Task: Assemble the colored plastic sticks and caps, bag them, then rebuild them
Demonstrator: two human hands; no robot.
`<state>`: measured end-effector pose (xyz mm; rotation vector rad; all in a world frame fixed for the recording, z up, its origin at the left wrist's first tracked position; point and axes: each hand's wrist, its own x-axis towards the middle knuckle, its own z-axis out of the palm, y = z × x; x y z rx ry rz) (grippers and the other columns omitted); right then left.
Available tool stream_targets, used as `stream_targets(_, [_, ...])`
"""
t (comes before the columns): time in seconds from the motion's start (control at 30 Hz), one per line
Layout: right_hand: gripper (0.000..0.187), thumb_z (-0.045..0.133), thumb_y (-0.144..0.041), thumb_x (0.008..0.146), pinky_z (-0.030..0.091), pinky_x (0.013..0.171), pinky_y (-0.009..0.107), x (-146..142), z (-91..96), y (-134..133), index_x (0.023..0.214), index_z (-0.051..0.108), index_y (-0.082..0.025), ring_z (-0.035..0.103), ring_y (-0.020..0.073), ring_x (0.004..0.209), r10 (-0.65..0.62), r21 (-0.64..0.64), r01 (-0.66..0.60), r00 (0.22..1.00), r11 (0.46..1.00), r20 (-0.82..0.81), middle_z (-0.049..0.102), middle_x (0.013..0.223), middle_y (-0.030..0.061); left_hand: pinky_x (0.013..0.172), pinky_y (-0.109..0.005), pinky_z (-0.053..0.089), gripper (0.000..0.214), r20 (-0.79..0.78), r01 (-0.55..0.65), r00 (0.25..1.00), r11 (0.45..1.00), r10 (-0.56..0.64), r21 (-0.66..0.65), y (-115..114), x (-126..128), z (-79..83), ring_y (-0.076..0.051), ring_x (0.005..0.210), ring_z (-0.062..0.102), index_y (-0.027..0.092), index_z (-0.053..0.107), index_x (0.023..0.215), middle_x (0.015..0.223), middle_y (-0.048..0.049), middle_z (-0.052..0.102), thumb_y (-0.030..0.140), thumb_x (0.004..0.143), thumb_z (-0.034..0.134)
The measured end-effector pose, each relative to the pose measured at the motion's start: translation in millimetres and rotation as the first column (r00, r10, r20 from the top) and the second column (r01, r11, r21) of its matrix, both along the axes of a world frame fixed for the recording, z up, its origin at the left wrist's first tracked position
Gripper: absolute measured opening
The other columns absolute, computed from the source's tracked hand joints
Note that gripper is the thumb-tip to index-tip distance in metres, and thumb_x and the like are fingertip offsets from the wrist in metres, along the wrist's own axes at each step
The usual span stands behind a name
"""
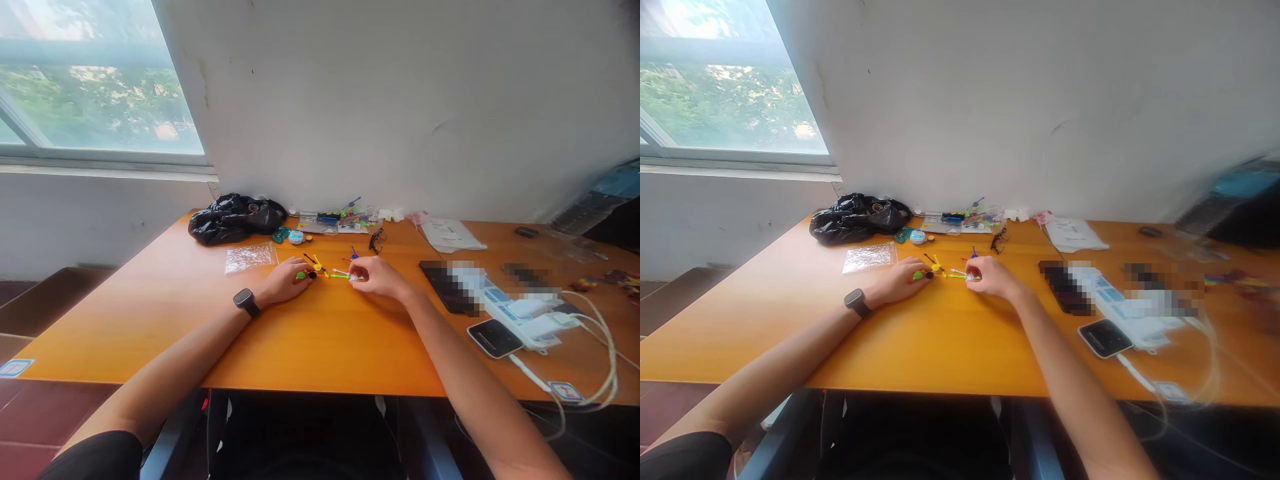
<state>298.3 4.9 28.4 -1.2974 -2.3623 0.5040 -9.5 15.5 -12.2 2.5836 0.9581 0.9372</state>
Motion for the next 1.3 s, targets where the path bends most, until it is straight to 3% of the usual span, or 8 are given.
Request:
stream_targets(0.2, [0.021,0.072,-0.037,0.085,0.044,0.065,0.027,-21,-1.9,-10,0.101,0.073,-0.022,0.062,0.0162,0.071,0.084,0.043,-0.081,0.994,0.996,-0.077,0.073,0.087,0.0027,0.099,-0.042,0.055,0.020,0.040,0.007,0.999,0.999,-0.009,0.037,-2,1,0.2,-0.025,0.110,0.067,0.024,0.071,0.117,0.117,-0.0091,0.072,0.030,0.099,0.064])
stream_targets(0.4, [0.012,0.062,-0.025,0.092,0.038,0.063,0.029,-15,-1.8,-4,0.086,0.073,-0.022,0.062,0.0185,0.070,-0.153,0.178,0.141,0.987,0.974,0.054,0.073,0.081,0.0045,0.099,-0.042,0.055,0.017,0.023,0.010,1.000,1.000,-0.010,0.019,-2,0,-0.1,-0.026,0.111,0.066,0.024,0.073,0.113,0.116,-0.0088,0.072,0.030,0.099,0.064])
stream_targets(0.57, [0.017,0.061,-0.023,0.096,0.037,0.067,0.032,-12,-10.1,2,0.089,0.078,-0.023,0.069,0.0240,0.077,-0.195,0.197,0.153,0.957,0.968,0.213,0.080,0.095,0.0090,0.104,-0.045,0.053,0.023,0.010,0.021,1.000,0.998,-0.021,0.061,-10,3,8.9,-0.027,0.117,0.063,0.025,0.072,0.121,0.121,-0.0093,0.072,0.028,0.101,0.060])
stream_targets(0.73, [0.018,0.062,-0.022,0.097,0.036,0.064,0.032,-17,-15.8,2,0.088,0.077,-0.024,0.070,0.0243,0.075,-0.207,0.213,0.149,0.936,0.966,0.284,0.080,0.091,0.0092,0.115,-0.052,0.047,0.048,-0.104,0.155,0.984,0.984,-0.146,0.083,-32,16,16.2,-0.031,0.132,0.057,0.031,0.058,0.149,0.146,-0.0087,0.064,0.030,0.101,0.063])
stream_targets(0.87, [0.017,0.060,-0.021,0.097,0.033,0.063,0.032,-19,-17.4,1,0.088,0.074,-0.023,0.069,0.0239,0.073,-0.222,0.236,0.154,0.929,0.960,0.296,0.079,0.089,0.0093,0.116,-0.055,0.046,0.055,-0.205,0.281,0.942,0.958,-0.265,0.055,-44,25,14.1,-0.035,0.139,0.051,0.031,0.050,0.156,0.157,-0.0099,0.055,0.036,0.102,0.062])
stream_targets(1.1, [0.015,0.055,-0.023,0.101,0.033,0.063,0.032,-21,-19.0,0,0.093,0.067,-0.022,0.065,0.0214,0.073,-0.198,0.307,0.137,0.964,0.942,0.178,0.076,0.092,0.0080,0.109,-0.047,0.053,0.026,-0.100,0.257,0.962,0.966,-0.254,0.011,-37,23,14.0,-0.028,0.119,0.066,0.030,0.073,0.125,0.126,-0.0083,0.075,0.034,0.102,0.061])
stream_targets(1.3, [0.013,0.048,-0.025,0.102,0.041,0.072,0.031,-35,-9.2,-12,0.094,0.059,-0.023,0.063,0.0211,0.079,-0.066,0.351,0.069,0.998,0.934,-0.020,0.069,0.090,0.0066,0.086,-0.036,0.056,0.021,-0.034,0.111,0.993,0.994,-0.111,0.018,-34,17,16.6,-0.022,0.095,0.071,0.025,0.073,0.105,0.103,-0.0071,0.076,0.038,0.105,0.056])
